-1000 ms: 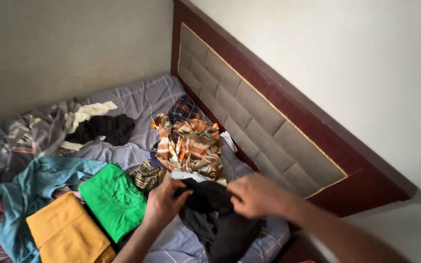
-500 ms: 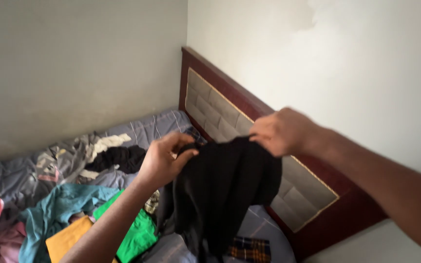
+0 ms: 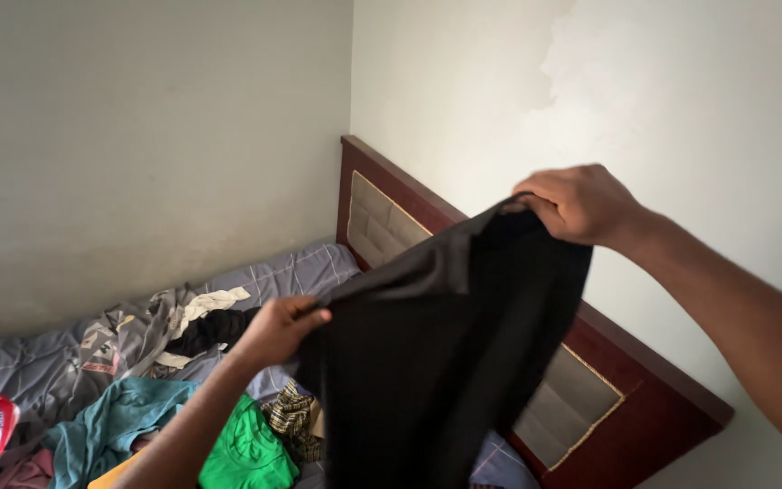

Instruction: Folding various items of clothing, including t-shirts and trousers, on a bed.

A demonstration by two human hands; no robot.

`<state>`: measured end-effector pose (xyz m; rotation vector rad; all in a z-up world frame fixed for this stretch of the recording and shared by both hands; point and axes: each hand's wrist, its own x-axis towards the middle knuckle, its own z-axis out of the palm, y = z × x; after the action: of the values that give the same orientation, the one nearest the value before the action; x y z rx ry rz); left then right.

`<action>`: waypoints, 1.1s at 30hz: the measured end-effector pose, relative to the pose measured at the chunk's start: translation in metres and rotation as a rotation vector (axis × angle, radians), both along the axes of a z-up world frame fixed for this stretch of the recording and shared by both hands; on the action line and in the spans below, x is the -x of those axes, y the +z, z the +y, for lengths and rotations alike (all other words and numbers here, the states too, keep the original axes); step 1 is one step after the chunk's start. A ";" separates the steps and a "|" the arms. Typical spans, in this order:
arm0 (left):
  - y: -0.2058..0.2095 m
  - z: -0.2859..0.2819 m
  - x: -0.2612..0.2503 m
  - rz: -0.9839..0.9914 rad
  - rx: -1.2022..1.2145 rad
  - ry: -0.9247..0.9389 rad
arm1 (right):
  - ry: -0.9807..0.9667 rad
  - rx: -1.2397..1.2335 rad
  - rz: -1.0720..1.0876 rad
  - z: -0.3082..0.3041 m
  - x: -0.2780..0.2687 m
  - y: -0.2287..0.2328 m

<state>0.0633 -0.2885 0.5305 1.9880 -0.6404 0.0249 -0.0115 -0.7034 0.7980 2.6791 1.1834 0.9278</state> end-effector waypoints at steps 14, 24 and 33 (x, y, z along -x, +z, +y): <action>0.148 0.013 0.003 -0.308 -0.020 0.230 | -0.458 -0.168 0.213 -0.059 -0.006 -0.049; 0.234 -0.022 -0.021 -0.678 0.109 0.359 | -0.454 -0.101 0.419 -0.070 0.034 -0.001; 0.227 -0.004 -0.050 -0.726 0.012 0.558 | -0.606 -0.817 0.984 -0.127 0.001 -0.183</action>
<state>0.1130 -0.2920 0.7572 2.0706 -0.4954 1.1204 -0.0124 -0.8299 0.6150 3.9374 -0.2037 -0.1267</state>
